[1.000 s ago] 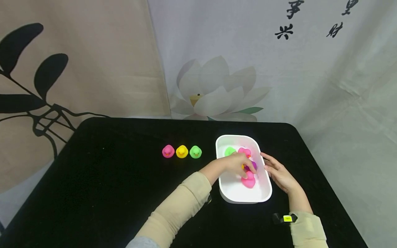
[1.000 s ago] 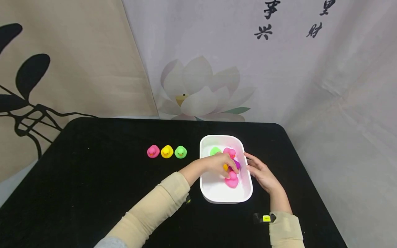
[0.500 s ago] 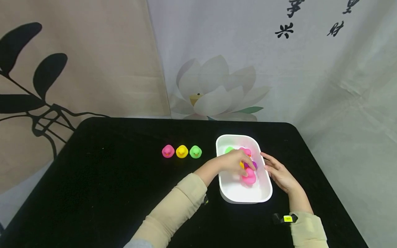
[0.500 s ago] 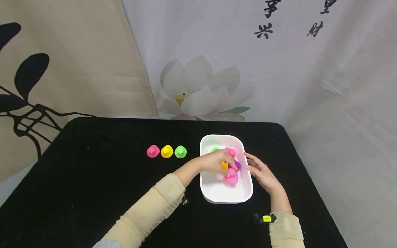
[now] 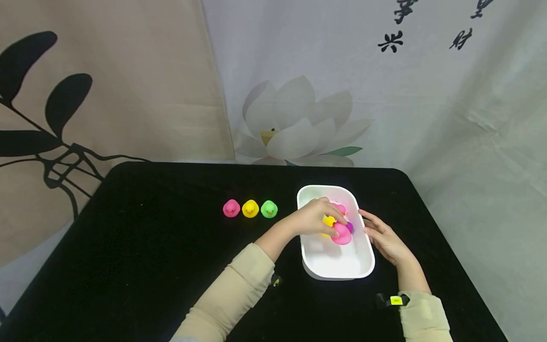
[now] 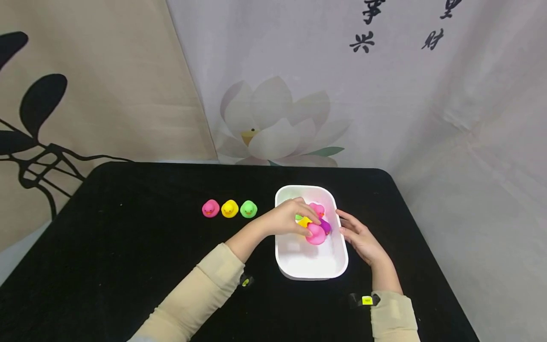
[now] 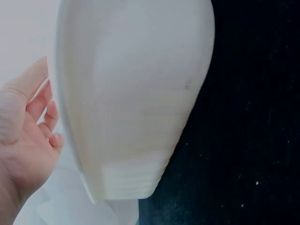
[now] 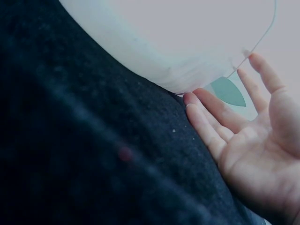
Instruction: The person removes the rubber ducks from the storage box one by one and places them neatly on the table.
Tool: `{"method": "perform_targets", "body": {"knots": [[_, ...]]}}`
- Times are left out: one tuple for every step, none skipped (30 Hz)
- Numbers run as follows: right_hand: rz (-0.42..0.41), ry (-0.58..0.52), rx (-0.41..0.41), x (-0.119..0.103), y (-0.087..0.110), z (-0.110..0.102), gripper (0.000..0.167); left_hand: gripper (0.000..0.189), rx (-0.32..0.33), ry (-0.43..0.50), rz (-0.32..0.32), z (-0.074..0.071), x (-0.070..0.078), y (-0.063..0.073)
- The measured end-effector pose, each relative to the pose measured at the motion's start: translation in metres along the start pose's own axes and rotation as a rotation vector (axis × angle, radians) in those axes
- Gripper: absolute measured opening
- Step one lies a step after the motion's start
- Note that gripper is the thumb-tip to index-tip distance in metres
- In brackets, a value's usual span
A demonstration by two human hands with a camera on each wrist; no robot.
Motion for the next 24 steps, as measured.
{"method": "perform_targets", "body": {"knots": [[0.0, -0.003, 0.0, 0.0, 0.0, 0.0, 0.055, 0.038, 0.016, 0.013, 0.0, -0.003, 0.0, 0.002], [0.0, -0.006, 0.001, -0.001, -0.001, 0.0, 0.055, 0.038, 0.031, 0.023, -0.002, -0.005, 0.001, 0.004], [-0.001, -0.011, 0.002, -0.001, -0.001, 0.0, 0.055, 0.038, 0.046, 0.037, -0.006, -0.008, 0.001, 0.006], [-0.001, -0.015, 0.002, -0.001, -0.001, 0.0, 0.054, 0.039, 0.06, 0.049, -0.018, -0.011, 0.001, 0.008], [-0.001, -0.021, 0.002, -0.001, -0.001, 0.0, 0.054, 0.039, 0.072, 0.066, -0.027, -0.013, 0.001, 0.01], [-0.001, -0.025, 0.002, -0.001, -0.001, 0.0, 0.054, 0.039, 0.085, 0.085, -0.034, -0.015, 0.001, 0.012], [-0.001, -0.029, 0.002, -0.001, -0.001, 0.0, 0.054, 0.039, 0.099, 0.101, -0.043, -0.018, 0.001, 0.014], [-0.001, -0.031, 0.002, -0.001, -0.001, 0.0, 0.054, 0.039, 0.112, 0.113, -0.047, -0.02, 0.0, 0.016], [-0.001, -0.03, 0.003, 0.0, -0.001, 0.0, 0.054, 0.039, 0.126, 0.122, -0.05, -0.022, 0.0, 0.019], [0.0, -0.029, 0.004, 0.0, -0.001, 0.0, 0.054, 0.039, 0.138, 0.128, -0.051, -0.024, 0.0, 0.021], [0.0, -0.026, 0.005, 0.0, -0.001, 0.0, 0.055, 0.038, 0.152, 0.138, -0.048, -0.027, -0.001, 0.023], [0.0, -0.022, 0.006, 0.0, -0.001, 0.0, 0.055, 0.037, 0.166, 0.146, -0.04, -0.029, -0.001, 0.025], [0.0, -0.017, 0.007, 0.0, -0.001, 0.0, 0.055, 0.037, 0.182, 0.148, -0.031, -0.031, -0.001, 0.027], [0.0, -0.013, 0.008, 0.001, -0.001, -0.001, 0.055, 0.036, 0.199, 0.143, -0.023, -0.033, -0.001, 0.029], [0.0, -0.008, 0.009, 0.001, -0.001, -0.001, 0.055, 0.035, 0.216, 0.141, -0.015, -0.036, -0.001, 0.031], [0.001, -0.005, 0.009, 0.001, -0.001, -0.001, 0.055, 0.035, 0.234, 0.141, -0.009, -0.038, -0.001, 0.034], [0.002, -0.002, 0.009, 0.001, -0.001, -0.001, 0.055, 0.035, 0.253, 0.145, -0.007, -0.04, -0.001, 0.036], [0.002, -0.001, 0.009, 0.002, -0.001, -0.001, 0.055, 0.035, 0.272, 0.143, -0.008, -0.043, -0.001, 0.038], [0.004, 0.0, 0.009, 0.002, -0.001, -0.001, 0.055, 0.035, 0.291, 0.14, -0.016, -0.045, -0.002, 0.041], [0.006, 0.0, 0.009, 0.002, -0.001, -0.001, 0.055, 0.035, 0.309, 0.138, -0.027, -0.047, -0.002, 0.043], [0.007, 0.002, 0.009, 0.002, -0.001, -0.001, 0.055, 0.035, 0.325, 0.138, -0.041, -0.049, -0.003, 0.046], [0.009, 0.003, 0.009, 0.002, -0.001, 0.0, 0.055, 0.035, 0.342, 0.136, -0.058, -0.051, -0.004, 0.048], [0.01, 0.006, 0.009, 0.002, 0.0, 0.0, 0.056, 0.034, 0.358, 0.135, -0.074, -0.053, -0.004, 0.051], [0.013, 0.009, 0.01, 0.002, 0.0, 0.0, 0.056, 0.034, 0.376, 0.13, -0.091, -0.055, -0.005, 0.053]]}}
Point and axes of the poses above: each hand's wrist, its own y-axis away from the middle knuckle, its own z-axis out of the palm, x = y × z, the point moved 7 cm from there along -y, towards the middle knuckle, and after that the axes turned 11 degrees about -z, right-handed, at the moved point
